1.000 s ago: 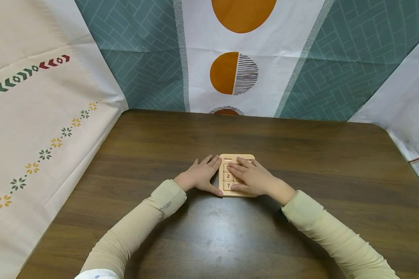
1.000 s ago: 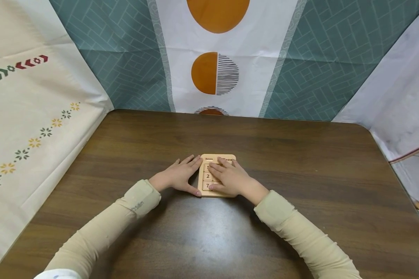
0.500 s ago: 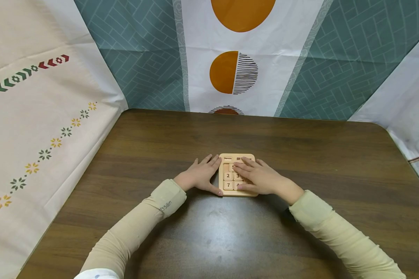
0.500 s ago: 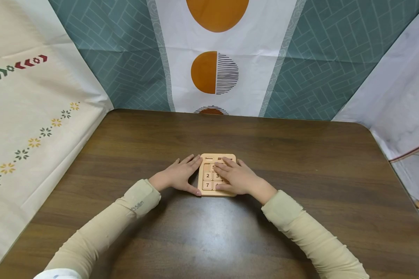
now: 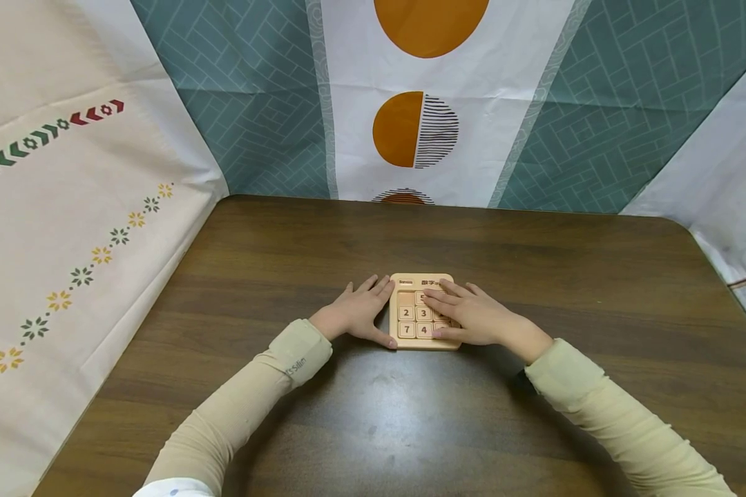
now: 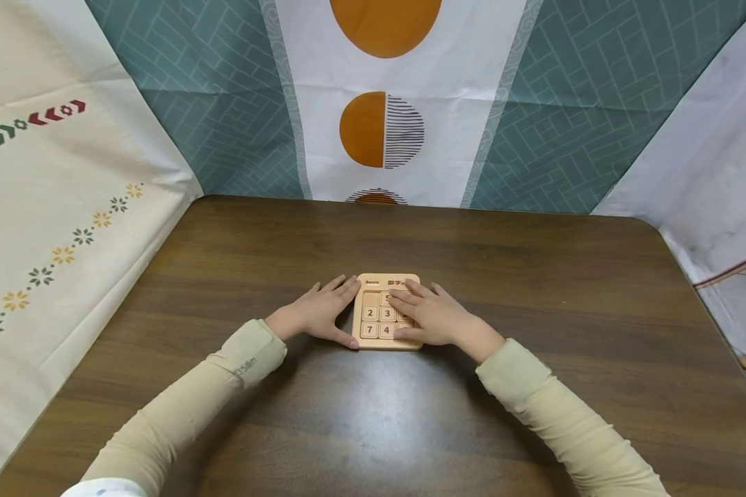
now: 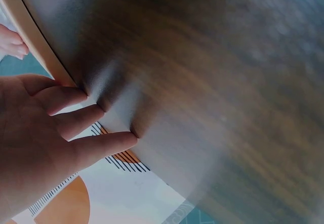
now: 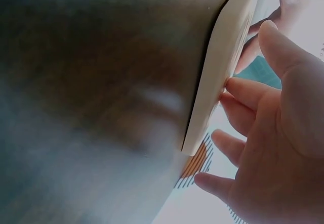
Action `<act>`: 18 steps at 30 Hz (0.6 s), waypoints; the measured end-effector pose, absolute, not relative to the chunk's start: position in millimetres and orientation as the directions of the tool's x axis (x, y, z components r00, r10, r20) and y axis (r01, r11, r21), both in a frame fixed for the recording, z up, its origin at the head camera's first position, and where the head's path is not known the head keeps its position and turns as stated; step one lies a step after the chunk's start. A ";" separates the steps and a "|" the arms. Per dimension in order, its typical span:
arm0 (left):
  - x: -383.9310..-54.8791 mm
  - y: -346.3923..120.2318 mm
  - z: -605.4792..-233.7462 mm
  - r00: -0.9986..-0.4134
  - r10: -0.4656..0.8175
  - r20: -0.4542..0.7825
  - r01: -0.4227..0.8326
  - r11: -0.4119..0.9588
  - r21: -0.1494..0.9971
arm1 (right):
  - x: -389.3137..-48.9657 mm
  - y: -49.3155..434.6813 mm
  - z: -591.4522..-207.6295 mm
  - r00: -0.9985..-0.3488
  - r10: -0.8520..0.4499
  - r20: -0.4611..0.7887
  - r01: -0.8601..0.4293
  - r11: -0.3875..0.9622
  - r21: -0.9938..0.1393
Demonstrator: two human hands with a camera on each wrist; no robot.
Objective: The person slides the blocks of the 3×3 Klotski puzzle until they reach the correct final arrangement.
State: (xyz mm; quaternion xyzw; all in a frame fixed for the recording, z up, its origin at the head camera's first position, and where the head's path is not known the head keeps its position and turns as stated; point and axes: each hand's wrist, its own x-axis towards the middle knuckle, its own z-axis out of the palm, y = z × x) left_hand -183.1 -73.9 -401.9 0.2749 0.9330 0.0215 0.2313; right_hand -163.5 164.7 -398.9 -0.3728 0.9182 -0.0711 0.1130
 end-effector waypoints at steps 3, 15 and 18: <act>-183.0 -73.7 -402.1 -0.742 0.522 -0.420 0.504 0.848 0.163 | -162.6 164.6 -398.8 -0.694 -0.703 -0.153 -0.670 0.709 -0.219; -182.7 -75.0 -403.3 -0.740 0.531 -0.413 0.506 0.844 0.178 | -145.2 150.1 -395.8 -0.626 -0.768 -0.137 -0.724 0.637 -0.263; -182.5 -75.1 -402.9 -0.738 0.536 -0.410 0.510 0.841 0.181 | -141.4 147.0 -395.8 -0.617 -0.775 -0.139 -0.729 0.629 -0.271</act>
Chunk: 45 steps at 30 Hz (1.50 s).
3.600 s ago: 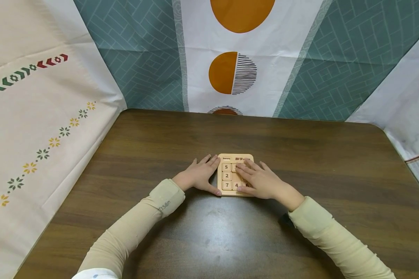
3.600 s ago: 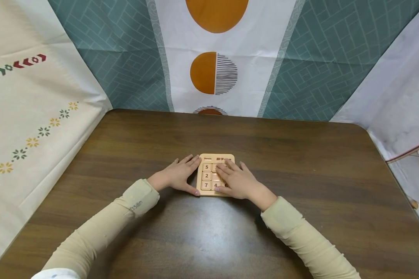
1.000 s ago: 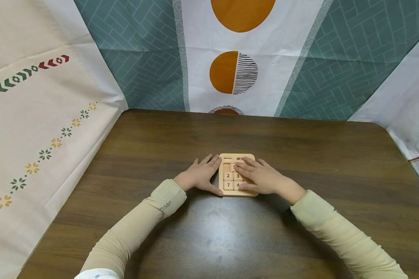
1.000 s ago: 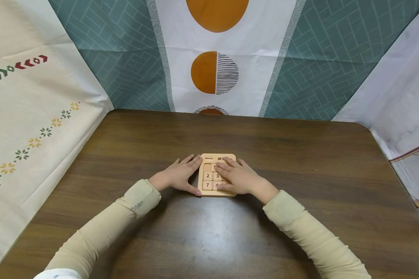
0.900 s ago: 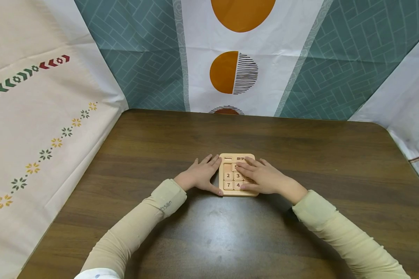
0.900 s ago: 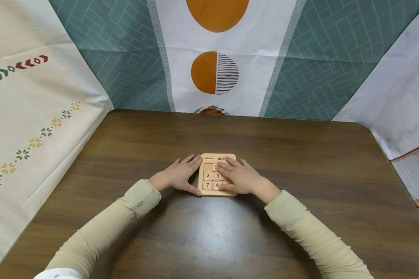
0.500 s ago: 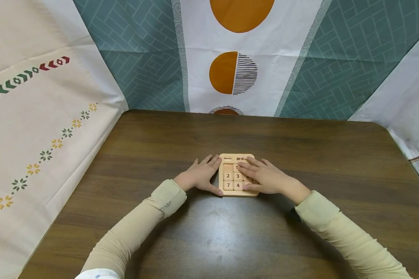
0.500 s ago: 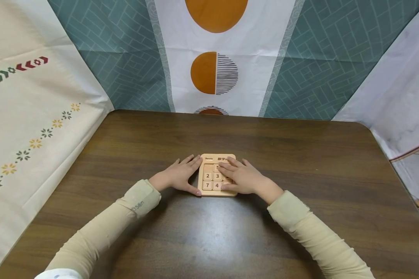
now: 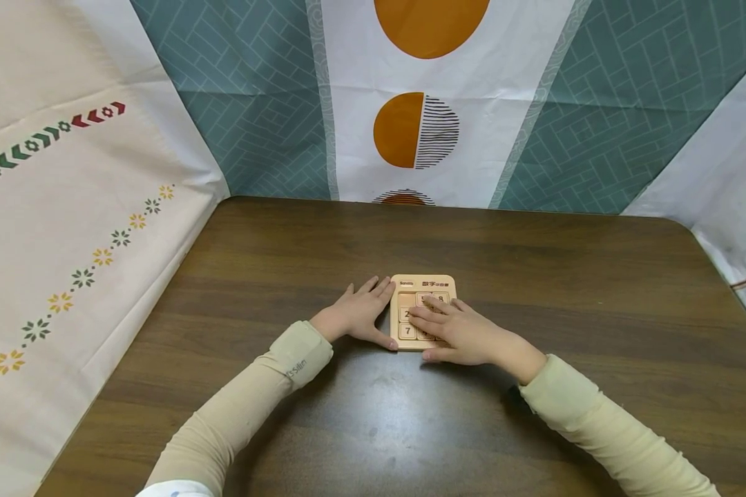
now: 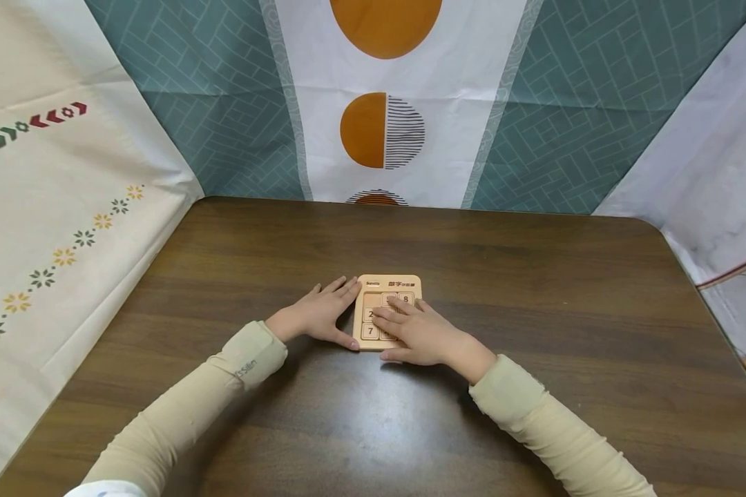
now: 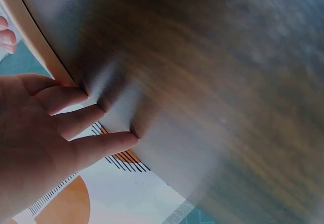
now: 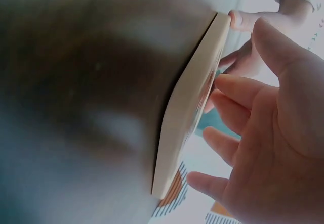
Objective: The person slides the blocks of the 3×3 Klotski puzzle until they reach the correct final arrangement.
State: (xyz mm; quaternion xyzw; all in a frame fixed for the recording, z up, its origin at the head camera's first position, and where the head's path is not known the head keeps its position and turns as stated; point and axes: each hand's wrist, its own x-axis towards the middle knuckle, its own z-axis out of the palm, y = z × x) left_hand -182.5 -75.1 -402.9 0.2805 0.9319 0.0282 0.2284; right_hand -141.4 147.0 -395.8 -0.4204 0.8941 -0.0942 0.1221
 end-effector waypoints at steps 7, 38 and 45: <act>-182.0 -74.8 -402.8 -0.738 0.538 -0.406 0.511 0.840 0.185 | -139.4 143.4 -398.0 -0.615 -0.775 -0.149 -0.730 0.630 -0.264; -182.2 -75.5 -404.0 -0.734 0.545 -0.406 0.511 0.836 0.200 | -162.7 139.8 -392.8 -0.650 -0.742 -0.164 -0.710 0.670 -0.216; -183.1 -75.1 -404.0 -0.737 0.539 -0.407 0.510 0.839 0.188 | -148.9 154.8 -390.1 -0.661 -0.737 -0.140 -0.704 0.674 -0.223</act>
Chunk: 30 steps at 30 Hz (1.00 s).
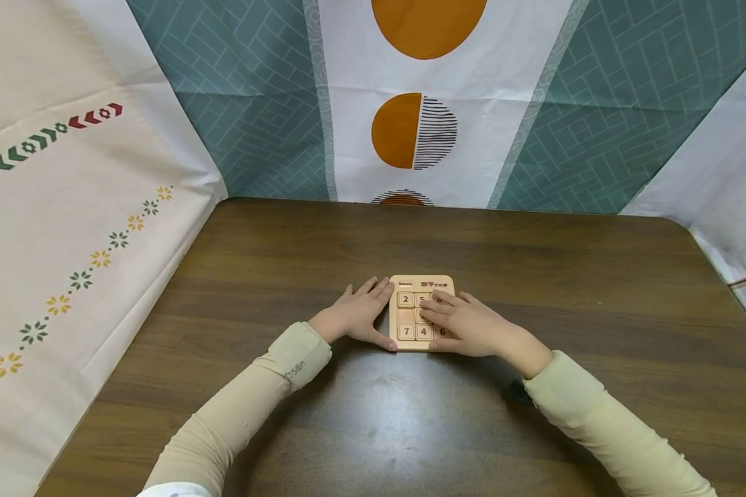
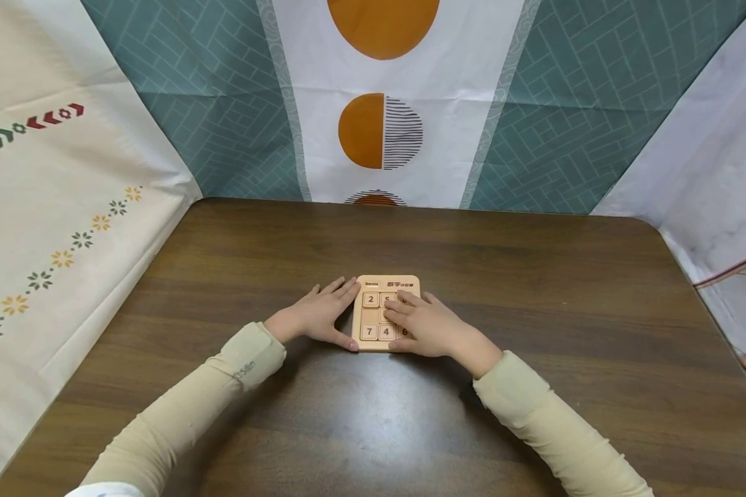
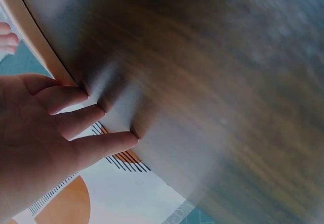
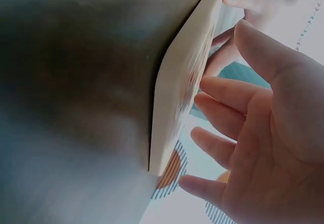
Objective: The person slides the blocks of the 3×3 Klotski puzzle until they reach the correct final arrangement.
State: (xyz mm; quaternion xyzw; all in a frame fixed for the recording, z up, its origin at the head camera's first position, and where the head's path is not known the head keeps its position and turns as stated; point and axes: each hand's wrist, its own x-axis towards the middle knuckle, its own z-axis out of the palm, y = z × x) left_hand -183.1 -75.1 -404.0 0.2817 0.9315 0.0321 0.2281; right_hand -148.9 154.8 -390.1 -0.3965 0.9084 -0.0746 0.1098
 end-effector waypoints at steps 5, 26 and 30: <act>-183.6 -75.2 -404.4 -0.740 0.537 -0.405 0.509 0.841 0.185 | -140.9 161.1 -390.9 -0.669 -0.731 -0.136 -0.694 0.680 -0.237; -183.2 -74.9 -403.2 -0.739 0.545 -0.397 0.515 0.836 0.189 | -136.8 138.6 -393.3 -0.646 -0.756 -0.104 -0.729 0.651 -0.209; -182.7 -75.3 -403.8 -0.738 0.546 -0.396 0.514 0.835 0.194 | -137.2 135.0 -393.0 -0.643 -0.756 -0.123 -0.727 0.652 -0.214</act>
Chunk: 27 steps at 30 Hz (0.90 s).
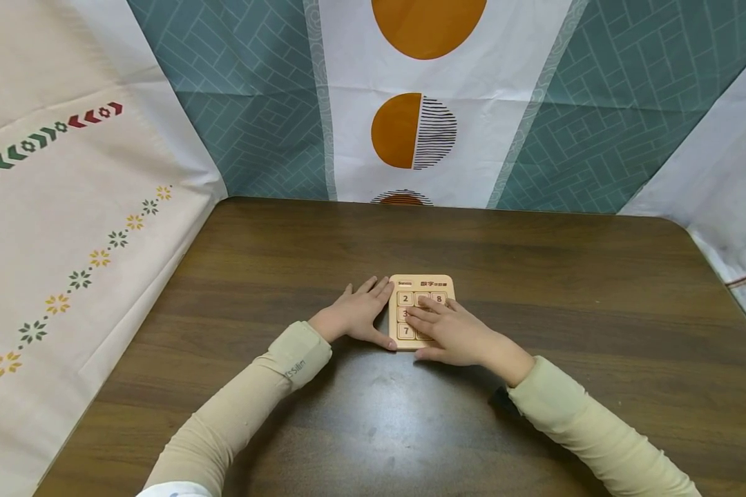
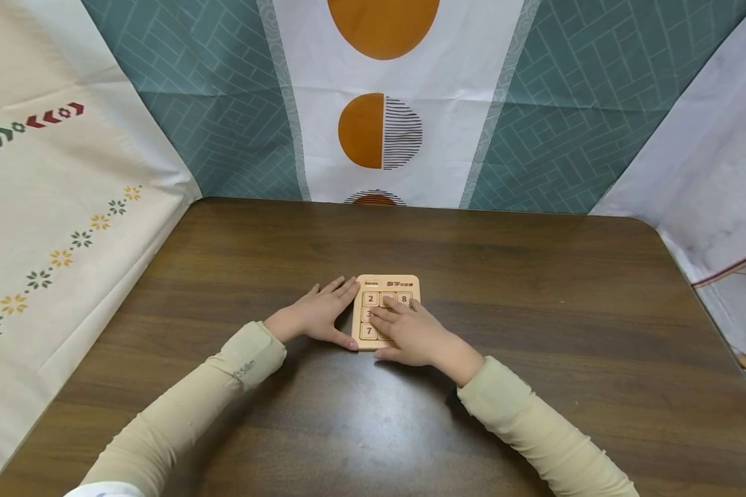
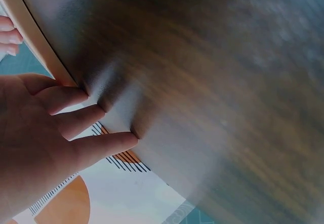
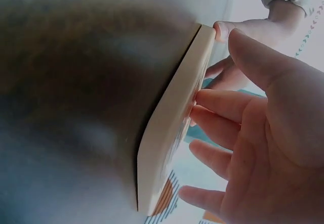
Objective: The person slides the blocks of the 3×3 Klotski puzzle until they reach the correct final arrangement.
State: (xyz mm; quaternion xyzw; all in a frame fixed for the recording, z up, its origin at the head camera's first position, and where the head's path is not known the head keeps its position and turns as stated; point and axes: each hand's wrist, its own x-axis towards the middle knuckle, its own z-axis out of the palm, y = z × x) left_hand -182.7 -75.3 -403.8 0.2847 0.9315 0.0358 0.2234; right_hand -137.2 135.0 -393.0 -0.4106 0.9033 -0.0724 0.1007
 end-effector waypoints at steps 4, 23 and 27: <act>-182.7 -74.9 -404.5 -0.736 0.547 -0.397 0.515 0.835 0.196 | -139.6 137.8 -391.8 -0.670 -0.733 -0.120 -0.705 0.678 -0.208; -183.2 -74.8 -404.9 -0.737 0.543 -0.402 0.512 0.837 0.192 | -147.4 148.8 -397.3 -0.744 -0.650 -0.156 -0.621 0.759 -0.198; -183.4 -75.1 -404.8 -0.738 0.547 -0.395 0.516 0.835 0.191 | -140.9 150.2 -396.4 -0.730 -0.669 -0.138 -0.642 0.741 -0.196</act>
